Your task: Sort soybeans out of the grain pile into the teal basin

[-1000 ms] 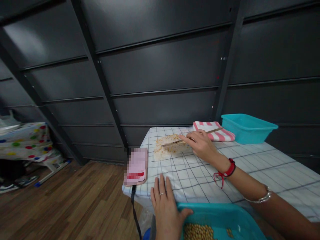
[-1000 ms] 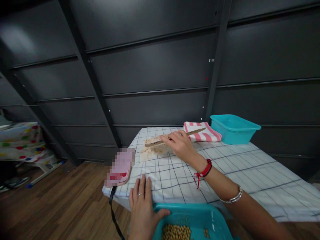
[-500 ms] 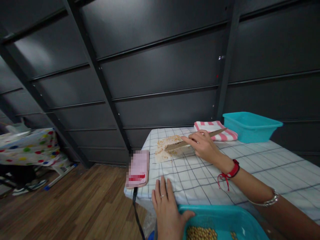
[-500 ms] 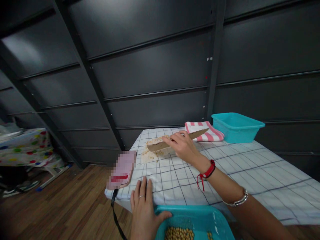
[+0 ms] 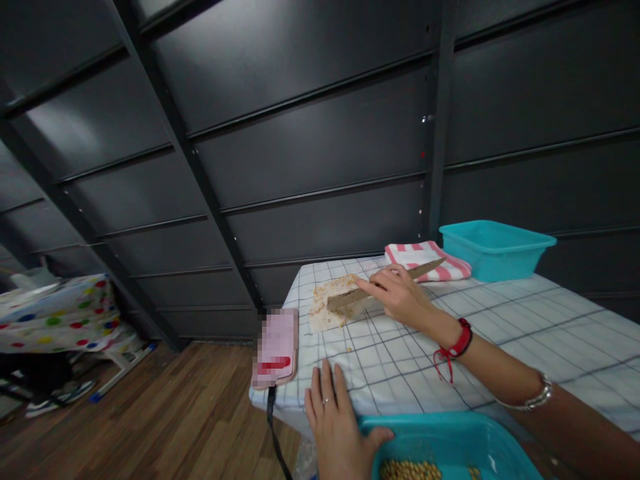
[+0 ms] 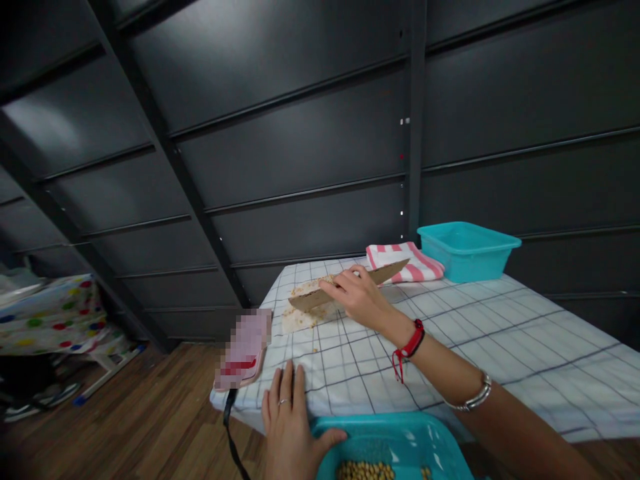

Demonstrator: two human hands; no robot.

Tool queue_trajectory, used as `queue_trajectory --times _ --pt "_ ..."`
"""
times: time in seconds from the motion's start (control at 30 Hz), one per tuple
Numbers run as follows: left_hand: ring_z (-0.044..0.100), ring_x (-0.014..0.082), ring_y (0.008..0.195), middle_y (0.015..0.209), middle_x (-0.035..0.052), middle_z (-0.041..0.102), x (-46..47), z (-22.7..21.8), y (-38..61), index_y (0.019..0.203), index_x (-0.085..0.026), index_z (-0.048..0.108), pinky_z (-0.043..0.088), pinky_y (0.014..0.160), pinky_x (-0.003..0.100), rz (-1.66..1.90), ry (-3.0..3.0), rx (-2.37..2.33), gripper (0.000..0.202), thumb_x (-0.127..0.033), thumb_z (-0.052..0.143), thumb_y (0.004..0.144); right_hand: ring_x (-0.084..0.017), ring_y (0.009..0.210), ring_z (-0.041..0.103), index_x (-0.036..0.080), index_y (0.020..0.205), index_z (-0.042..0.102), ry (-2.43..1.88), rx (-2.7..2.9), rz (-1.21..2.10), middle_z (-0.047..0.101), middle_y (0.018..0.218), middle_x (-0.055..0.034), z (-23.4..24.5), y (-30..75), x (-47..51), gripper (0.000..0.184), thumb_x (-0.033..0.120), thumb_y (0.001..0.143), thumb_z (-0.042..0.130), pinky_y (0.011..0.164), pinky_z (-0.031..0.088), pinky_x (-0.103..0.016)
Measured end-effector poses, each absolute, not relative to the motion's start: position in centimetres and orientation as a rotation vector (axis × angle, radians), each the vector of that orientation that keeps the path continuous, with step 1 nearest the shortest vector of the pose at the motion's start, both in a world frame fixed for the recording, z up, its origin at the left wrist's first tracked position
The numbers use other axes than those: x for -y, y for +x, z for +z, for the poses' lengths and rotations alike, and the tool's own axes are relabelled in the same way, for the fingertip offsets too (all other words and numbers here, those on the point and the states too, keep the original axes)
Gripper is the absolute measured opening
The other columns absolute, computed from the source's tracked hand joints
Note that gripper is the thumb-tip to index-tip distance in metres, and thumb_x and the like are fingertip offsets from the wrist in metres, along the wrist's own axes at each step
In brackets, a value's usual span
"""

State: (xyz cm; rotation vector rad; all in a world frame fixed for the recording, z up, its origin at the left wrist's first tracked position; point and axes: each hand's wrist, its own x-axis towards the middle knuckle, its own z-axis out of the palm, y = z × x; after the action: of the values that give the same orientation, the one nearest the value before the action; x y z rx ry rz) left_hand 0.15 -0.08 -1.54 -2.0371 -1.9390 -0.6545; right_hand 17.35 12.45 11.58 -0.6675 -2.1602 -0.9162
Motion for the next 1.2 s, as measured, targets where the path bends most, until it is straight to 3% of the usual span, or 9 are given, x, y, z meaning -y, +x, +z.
queue_trajectory --times 0.37,0.87,1.2 --pt "0.022 0.0364 0.122 0.131 0.0198 0.033 0.2 -1.2 1.1 0.123 -0.01 0.032 0.021 0.096 0.056 -0.738 -1.935 1.993 0.09 -0.046 0.067 0.048 -0.017 0.073 0.043 0.016 0.101 0.051 -0.613 2.197 -0.873 0.054 0.075 -0.0042 12.3 18.3 -12.3 0.043 -0.001 0.066 0.032 0.072 0.029 -0.033" --pt "0.022 0.0377 0.122 0.134 0.0179 0.029 0.2 -1.8 -0.1 0.128 -0.014 0.024 0.025 0.094 0.058 -0.681 -2.027 1.939 0.099 -0.056 0.065 0.047 -0.017 0.075 0.043 0.015 0.103 0.05 -0.527 2.31 -0.76 0.053 0.078 -0.0048 12.4 18.5 -12.2 0.045 -0.002 0.065 0.033 0.075 0.031 -0.034" --pt "0.022 0.0371 0.122 0.134 0.0181 0.028 0.2 -1.6 -0.1 0.128 -0.013 0.025 0.024 0.094 0.058 -0.687 -2.054 1.963 0.098 -0.055 0.065 0.048 -0.017 0.078 0.047 0.015 0.102 0.05 -0.525 2.33 -0.639 0.056 0.081 -0.006 13.0 19.3 -12.0 0.041 0.0 0.068 0.033 0.078 0.033 -0.037"
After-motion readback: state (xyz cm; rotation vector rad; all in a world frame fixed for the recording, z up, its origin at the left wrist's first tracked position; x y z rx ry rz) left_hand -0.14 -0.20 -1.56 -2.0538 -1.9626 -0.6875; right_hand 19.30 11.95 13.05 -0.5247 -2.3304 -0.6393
